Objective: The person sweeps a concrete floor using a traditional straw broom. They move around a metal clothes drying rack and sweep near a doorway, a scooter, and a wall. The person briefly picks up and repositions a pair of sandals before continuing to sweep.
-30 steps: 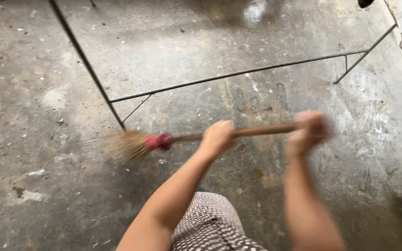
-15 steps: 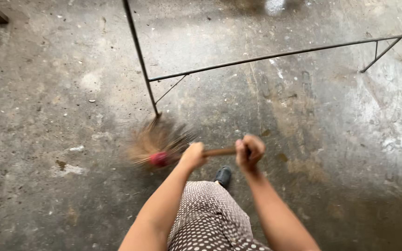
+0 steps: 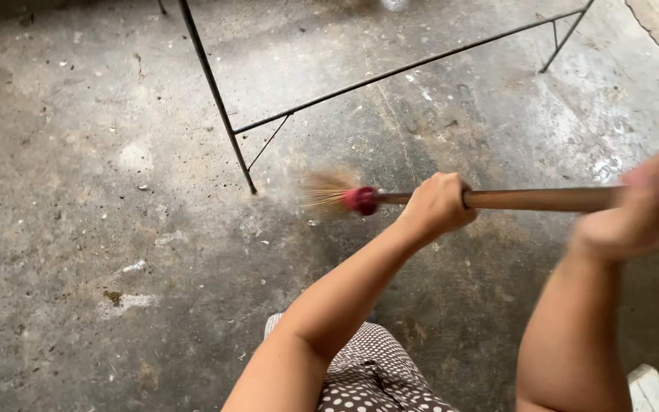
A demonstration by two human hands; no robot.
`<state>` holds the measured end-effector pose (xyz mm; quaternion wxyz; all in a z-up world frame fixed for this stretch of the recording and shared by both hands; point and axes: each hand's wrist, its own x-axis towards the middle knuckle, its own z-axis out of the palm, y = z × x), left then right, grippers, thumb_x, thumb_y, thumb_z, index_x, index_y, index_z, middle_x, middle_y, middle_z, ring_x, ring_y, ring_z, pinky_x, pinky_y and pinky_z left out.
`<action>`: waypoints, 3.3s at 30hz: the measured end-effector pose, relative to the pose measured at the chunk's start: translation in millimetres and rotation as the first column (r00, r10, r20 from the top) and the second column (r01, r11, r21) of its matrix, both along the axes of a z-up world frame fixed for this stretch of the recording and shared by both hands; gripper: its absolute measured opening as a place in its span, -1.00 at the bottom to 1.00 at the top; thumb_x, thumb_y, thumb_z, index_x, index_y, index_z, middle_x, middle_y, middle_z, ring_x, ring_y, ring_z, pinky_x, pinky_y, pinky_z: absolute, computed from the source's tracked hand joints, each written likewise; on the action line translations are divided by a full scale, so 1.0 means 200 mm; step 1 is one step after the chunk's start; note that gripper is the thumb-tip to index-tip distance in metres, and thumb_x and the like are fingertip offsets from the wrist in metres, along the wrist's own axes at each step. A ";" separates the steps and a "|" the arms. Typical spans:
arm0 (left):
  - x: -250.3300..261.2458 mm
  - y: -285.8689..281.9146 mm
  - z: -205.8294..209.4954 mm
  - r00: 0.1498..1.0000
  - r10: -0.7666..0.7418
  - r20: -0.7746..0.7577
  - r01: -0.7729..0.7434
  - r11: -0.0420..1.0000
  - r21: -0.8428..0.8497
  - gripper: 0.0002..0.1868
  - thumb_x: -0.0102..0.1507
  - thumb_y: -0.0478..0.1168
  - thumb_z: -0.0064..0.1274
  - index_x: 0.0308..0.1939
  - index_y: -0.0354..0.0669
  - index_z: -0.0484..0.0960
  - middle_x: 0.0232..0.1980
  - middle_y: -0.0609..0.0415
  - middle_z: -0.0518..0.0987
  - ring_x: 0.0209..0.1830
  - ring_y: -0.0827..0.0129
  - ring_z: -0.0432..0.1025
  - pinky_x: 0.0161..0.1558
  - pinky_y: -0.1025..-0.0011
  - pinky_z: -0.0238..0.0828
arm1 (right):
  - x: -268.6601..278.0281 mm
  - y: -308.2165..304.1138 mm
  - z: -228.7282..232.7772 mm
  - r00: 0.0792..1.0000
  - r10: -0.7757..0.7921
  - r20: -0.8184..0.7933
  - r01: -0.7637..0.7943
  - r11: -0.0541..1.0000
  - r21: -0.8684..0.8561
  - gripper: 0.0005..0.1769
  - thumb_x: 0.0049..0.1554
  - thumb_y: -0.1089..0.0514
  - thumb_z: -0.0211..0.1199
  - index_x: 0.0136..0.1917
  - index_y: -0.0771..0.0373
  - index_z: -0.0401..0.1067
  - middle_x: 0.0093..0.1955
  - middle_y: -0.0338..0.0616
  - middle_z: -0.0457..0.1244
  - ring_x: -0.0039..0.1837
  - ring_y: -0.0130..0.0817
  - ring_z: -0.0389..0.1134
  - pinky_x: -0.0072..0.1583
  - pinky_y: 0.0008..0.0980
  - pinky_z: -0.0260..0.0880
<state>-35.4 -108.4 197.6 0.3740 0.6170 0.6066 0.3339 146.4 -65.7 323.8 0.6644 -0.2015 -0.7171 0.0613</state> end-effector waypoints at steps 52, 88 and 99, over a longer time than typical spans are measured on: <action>-1.23 -0.25 0.48 0.953 0.207 0.223 -0.204 0.978 -0.033 -0.76 0.14 -0.16 0.15 -0.41 -0.33 0.65 -0.46 -0.10 0.65 -0.51 0.24 0.58 -0.37 0.24 0.55 | -1.70 -0.30 0.46 0.797 0.495 -0.345 -0.603 0.632 -0.487 -0.50 0.39 -0.16 0.17 -0.28 0.10 0.20 -0.49 -0.35 0.02 -0.50 -0.52 0.05 -0.44 -0.45 0.08; -1.85 2.64 -0.63 0.940 0.136 0.313 -0.216 0.947 0.236 -0.72 0.20 -0.11 0.15 -0.15 -0.25 0.58 -0.20 -0.13 0.58 -0.17 0.13 0.46 -0.11 0.22 0.42 | -2.43 2.34 -0.26 0.444 0.649 0.617 -0.416 0.760 -0.500 -0.46 0.17 -0.04 0.31 -0.49 0.18 0.15 -0.55 -0.22 0.06 -0.47 -0.37 0.11 -0.34 -0.25 0.13; -2.21 2.62 -0.63 0.999 -0.003 -0.037 -0.007 0.960 -0.279 -0.65 0.07 -0.11 0.12 -0.19 -0.31 0.63 -0.22 -0.33 0.66 -0.12 -0.10 0.58 -0.08 0.14 0.50 | -2.39 2.67 -0.55 0.717 0.672 -0.187 -0.549 0.379 -0.745 -0.81 0.11 0.21 0.23 -0.32 0.30 0.48 -0.33 -0.05 0.36 -0.23 -0.36 0.44 -0.06 -0.34 0.53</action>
